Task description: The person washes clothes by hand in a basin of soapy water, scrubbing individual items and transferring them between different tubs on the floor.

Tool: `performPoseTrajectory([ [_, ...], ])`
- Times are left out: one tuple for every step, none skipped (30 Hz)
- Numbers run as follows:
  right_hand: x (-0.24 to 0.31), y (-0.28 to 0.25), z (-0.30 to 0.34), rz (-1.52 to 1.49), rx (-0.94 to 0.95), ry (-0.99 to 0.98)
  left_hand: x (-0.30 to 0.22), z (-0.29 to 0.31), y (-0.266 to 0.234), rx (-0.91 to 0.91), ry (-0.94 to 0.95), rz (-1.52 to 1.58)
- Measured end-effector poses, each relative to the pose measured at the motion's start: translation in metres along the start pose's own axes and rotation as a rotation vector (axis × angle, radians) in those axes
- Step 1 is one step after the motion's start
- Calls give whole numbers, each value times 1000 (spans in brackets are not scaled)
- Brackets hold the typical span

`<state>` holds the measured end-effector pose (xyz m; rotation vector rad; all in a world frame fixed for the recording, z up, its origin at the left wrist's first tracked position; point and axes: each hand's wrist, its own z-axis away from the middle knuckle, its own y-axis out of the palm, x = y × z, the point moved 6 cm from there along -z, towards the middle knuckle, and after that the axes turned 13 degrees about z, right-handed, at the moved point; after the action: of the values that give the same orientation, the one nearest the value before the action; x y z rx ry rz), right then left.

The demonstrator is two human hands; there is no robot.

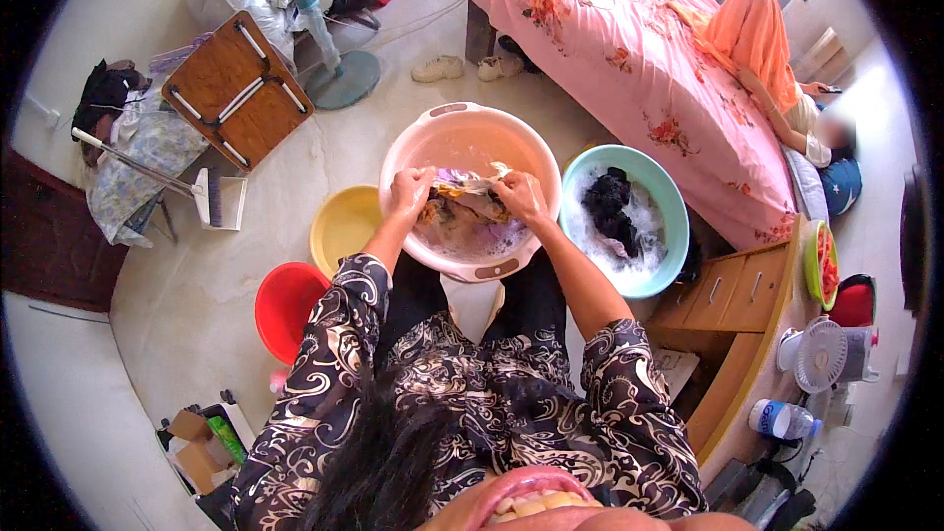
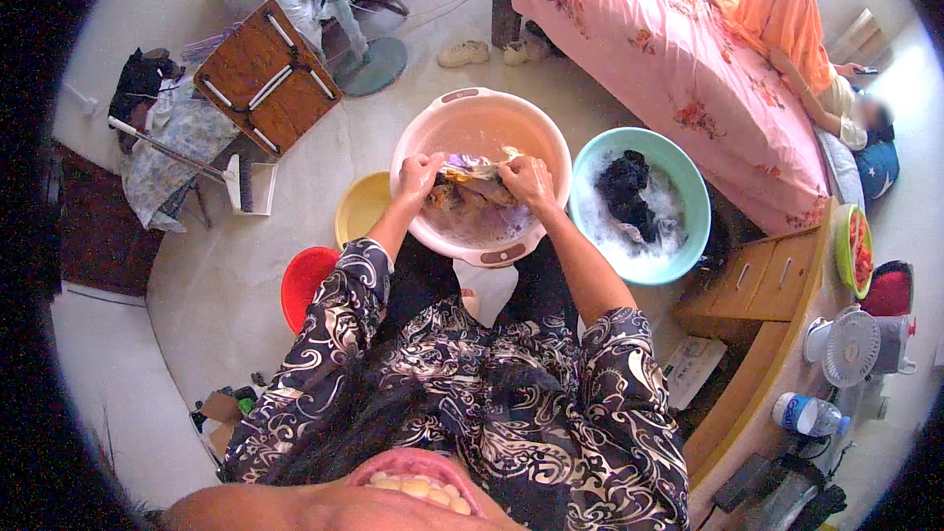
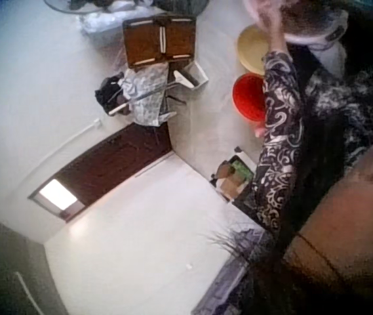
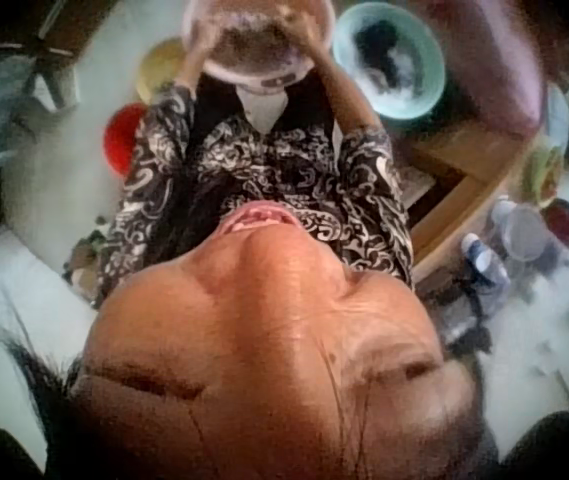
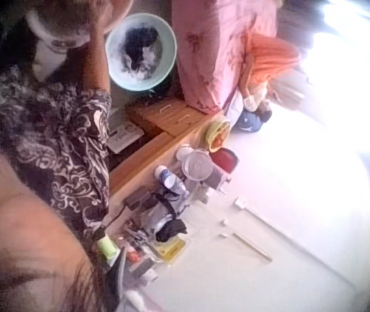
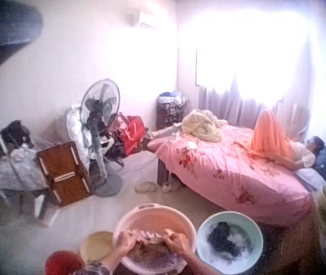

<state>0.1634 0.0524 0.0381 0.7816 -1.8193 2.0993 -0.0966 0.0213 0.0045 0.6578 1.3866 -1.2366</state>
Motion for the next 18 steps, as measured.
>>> performPoseTrajectory([
  [-1, -2, 1, 63, 10, 43, -8, 5, 2, -21, 65, -140],
  [3, -7, 5, 126, 24, 86, -17, 10, 5, -42, 126, -282],
  [5, -8, 9, 189, 37, 131, -26, 16, 7, -62, 188, -423],
  [10, -9, 11, 275, -36, 91, -19, 18, 12, 143, 39, -442],
  [18, -8, 15, 360, -111, 50, -21, 24, 14, 119, 97, -490],
  [23, -4, 18, 446, -183, 9, -21, 32, 21, 95, 153, -538],
  [23, 7, 18, 450, -142, 1, -21, 38, 29, 71, 208, -585],
  [24, 19, 18, 453, -100, -4, -19, 41, 35, 128, 107, -634],
  [24, 28, 16, 455, -57, -10, -16, 42, 42, 125, 115, -666],
  [22, 39, 12, 452, 29, 12, -14, 43, 48, 123, 123, -697],
  [20, 46, 8, 461, 40, 27, -15, 44, 54, 122, 130, -729],
  [17, 54, 5, 470, 50, 41, -13, 43, 59, 166, 75, -804],
  [15, 60, 1, 480, 60, 56, -14, 40, 63, 178, 68, -819],
  [12, 67, -3, 483, 57, 56, -10, 37, 66, 187, 59, -836],
  [9, 74, -7, 459, 65, 55, -6, 33, 69, 197, 50, -853],
  [6, 81, -12, 435, 72, 54, -1, 29, 71, 205, 42, -866],
  [7, 83, -15, 412, 81, 52, 5, 25, 74, 212, 33, -878],
  [8, 85, -17, 435, 88, 56, 12, 21, 77, 220, 24, -890],
])
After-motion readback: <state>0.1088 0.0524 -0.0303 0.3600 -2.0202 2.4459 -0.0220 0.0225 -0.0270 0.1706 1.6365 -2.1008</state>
